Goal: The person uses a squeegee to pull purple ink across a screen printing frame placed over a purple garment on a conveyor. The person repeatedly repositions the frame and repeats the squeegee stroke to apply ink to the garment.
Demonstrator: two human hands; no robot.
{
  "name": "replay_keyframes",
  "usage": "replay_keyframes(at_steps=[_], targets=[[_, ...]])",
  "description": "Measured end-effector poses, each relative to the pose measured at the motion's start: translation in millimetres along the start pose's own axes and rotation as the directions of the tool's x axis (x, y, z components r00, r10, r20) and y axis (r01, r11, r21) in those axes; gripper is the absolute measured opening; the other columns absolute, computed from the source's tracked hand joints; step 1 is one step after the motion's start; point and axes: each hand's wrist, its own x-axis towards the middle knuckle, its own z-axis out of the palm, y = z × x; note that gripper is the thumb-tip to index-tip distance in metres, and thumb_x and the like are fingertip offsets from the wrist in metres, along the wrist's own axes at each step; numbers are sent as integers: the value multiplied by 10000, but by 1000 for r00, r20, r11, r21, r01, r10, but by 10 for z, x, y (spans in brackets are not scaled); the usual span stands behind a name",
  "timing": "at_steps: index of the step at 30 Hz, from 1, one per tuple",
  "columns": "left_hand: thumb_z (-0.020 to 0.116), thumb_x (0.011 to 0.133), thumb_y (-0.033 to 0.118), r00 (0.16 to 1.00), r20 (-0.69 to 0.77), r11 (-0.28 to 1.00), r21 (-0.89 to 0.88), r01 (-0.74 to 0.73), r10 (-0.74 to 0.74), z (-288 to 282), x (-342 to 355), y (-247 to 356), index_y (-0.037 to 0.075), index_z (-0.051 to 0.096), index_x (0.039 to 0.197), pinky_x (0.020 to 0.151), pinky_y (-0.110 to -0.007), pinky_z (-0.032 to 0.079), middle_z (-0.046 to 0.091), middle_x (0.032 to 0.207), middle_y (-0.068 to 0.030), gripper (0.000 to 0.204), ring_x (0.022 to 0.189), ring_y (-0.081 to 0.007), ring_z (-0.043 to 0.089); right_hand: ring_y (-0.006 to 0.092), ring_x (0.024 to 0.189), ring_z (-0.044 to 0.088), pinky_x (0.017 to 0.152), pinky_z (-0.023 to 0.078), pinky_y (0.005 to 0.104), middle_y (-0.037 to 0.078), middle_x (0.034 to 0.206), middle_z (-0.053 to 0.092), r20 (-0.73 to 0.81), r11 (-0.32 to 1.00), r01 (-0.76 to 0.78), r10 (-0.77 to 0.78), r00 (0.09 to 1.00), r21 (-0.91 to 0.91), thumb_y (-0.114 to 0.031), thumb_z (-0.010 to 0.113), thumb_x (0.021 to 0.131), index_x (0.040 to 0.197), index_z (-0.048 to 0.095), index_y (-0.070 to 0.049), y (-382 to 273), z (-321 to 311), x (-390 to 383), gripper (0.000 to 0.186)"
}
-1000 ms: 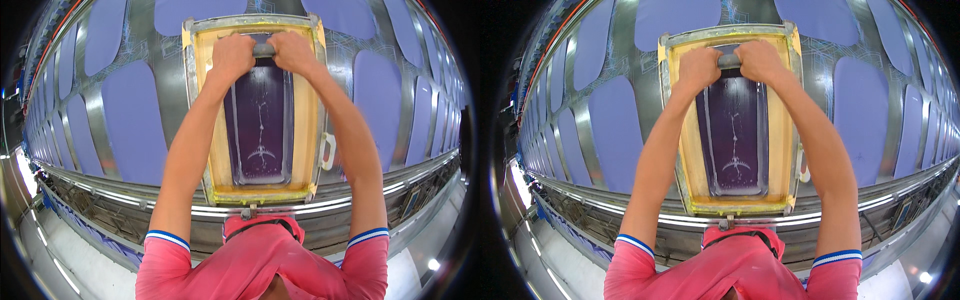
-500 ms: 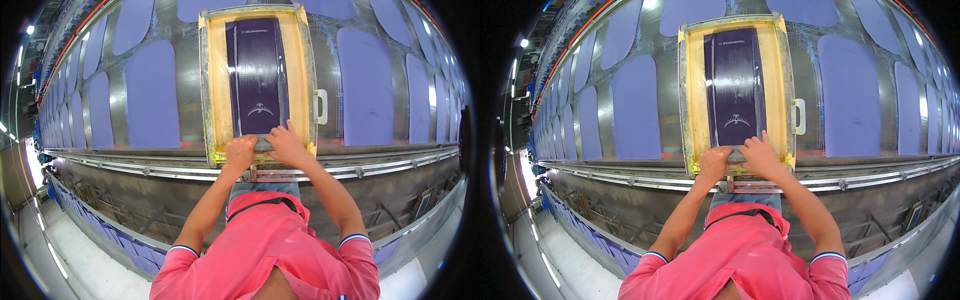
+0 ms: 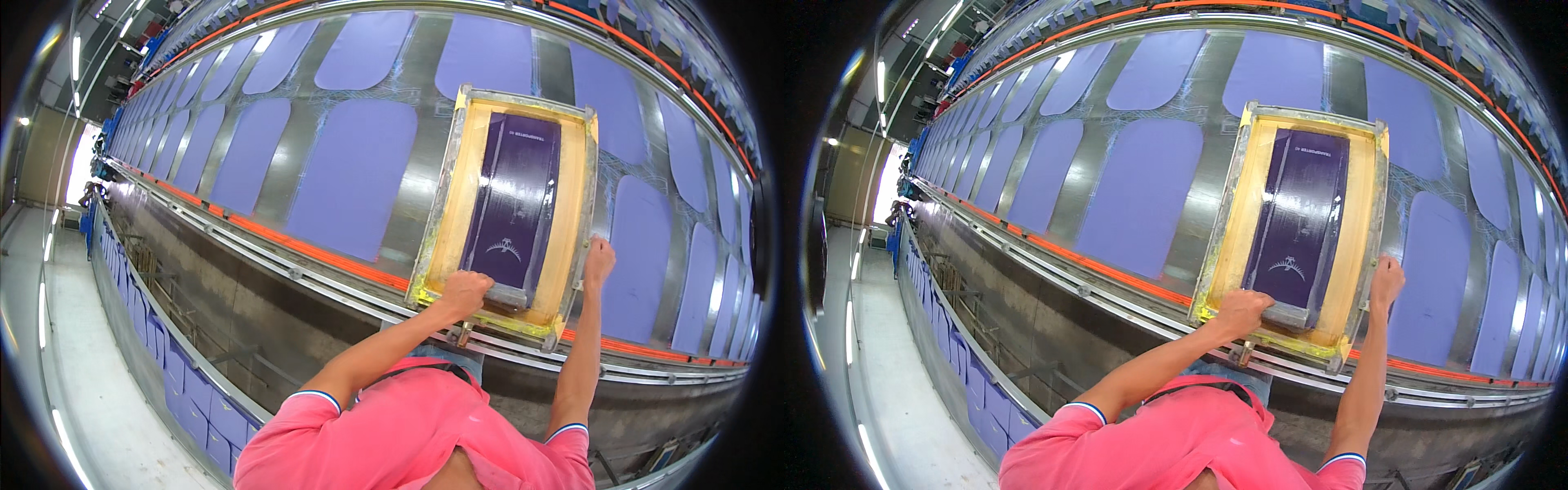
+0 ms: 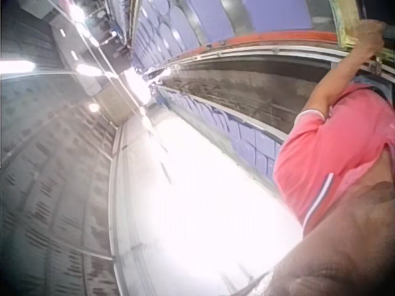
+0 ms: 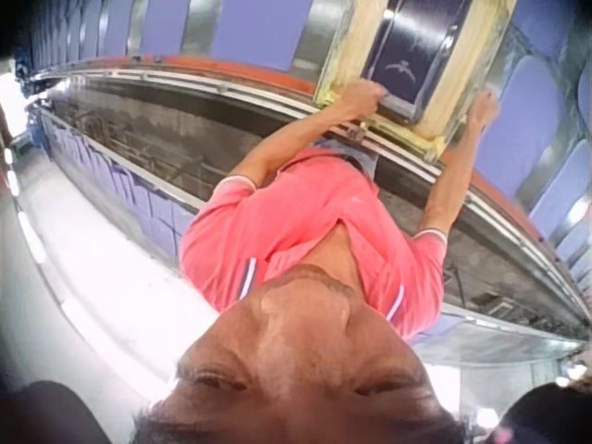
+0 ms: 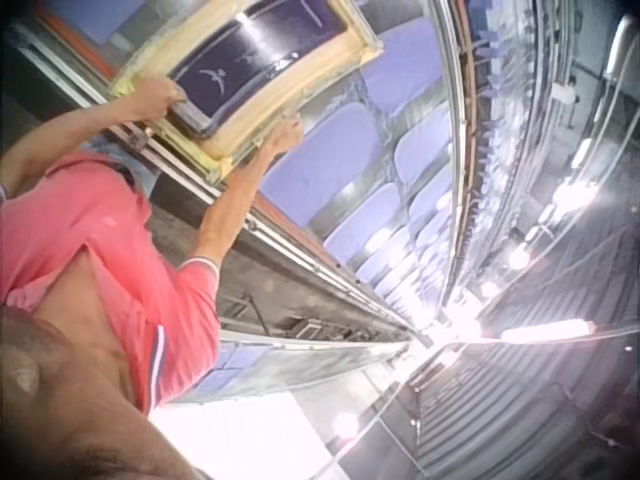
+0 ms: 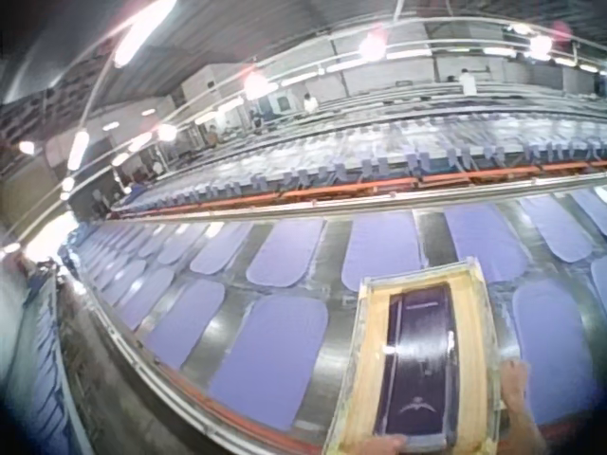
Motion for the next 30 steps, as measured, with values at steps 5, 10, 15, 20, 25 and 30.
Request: replay_keyframes(at_steps=[5, 10, 15, 20, 25, 30], targets=[[618, 702, 40, 998, -67, 1000, 1, -1, 1, -454, -256, -680, 82, 709, 878, 687, -478, 542, 715, 861, -154, 203, 825, -365, 698, 343, 848, 703, 778, 531, 434, 189, 940, 738, -135, 985, 115, -98, 986, 126, -211, 618, 933, 1014, 754, -26, -806, 597, -467, 243], [629, 703, 15, 988, -145, 994, 107, -31, 47, -1292, -829, -2073, 101, 711, 898, 698, -473, 546, 722, 858, -132, 228, 804, -346, 705, 398, 836, 694, 754, 525, 466, 208, 895, 722, -103, 972, 82, -61, 993, 219, -252, 589, 956, 953, 741, -18, -1850, 1864, -1302, 280], [623, 711, 5, 1000, -12, 993, 115, 9, -8, -1972, -1109, -2878, 108, 750, 992, 749, -442, 563, 750, 959, -118, 325, 876, -326, 718, 432, 721, 650, 662, 477, 484, 234, 766, 666, -78, 977, 11, 6, 997, 212, -282, 602, 951, 839, 691, 20, -2638, 2563, -1741, 334], [634, 702, 13, 995, 98, 992, 121, 20, -32, -2180, -1269, -3145, 102, 751, 995, 745, -449, 559, 750, 959, -117, 329, 880, -329, 716, 427, 755, 662, 663, 485, 478, 227, 799, 679, -76, 980, -17, 33, 997, 196, -293, 599, 939, 822, 688, 9, -2792, 2729, -1870, 335], [627, 702, -5, 984, 169, 992, 125, 29, -50, -2035, -1510, -3212, 95, 739, 1023, 764, -446, 554, 746, 983, -115, 354, 909, -326, 711, 450, 877, 672, 784, 516, 533, 234, 906, 701, -5, 991, -105, 106, 994, 83, -298, 540, 947, 902, 717, -31, -2776, 2761, -1807, 324], [643, 677, -28, 999, 40, 993, 117, -20, 15, -1879, -1577, -3259, 68, 715, 1052, 790, -437, 546, 735, 1073, -115, 394, 945, -331, 702, 408, 913, 655, 806, 501, 497, 199, 923, 694, -50, 996, -92, 92, 995, 2, -294, 611, 938, 965, 725, -30, -2865, 2723, -1885, 289]])
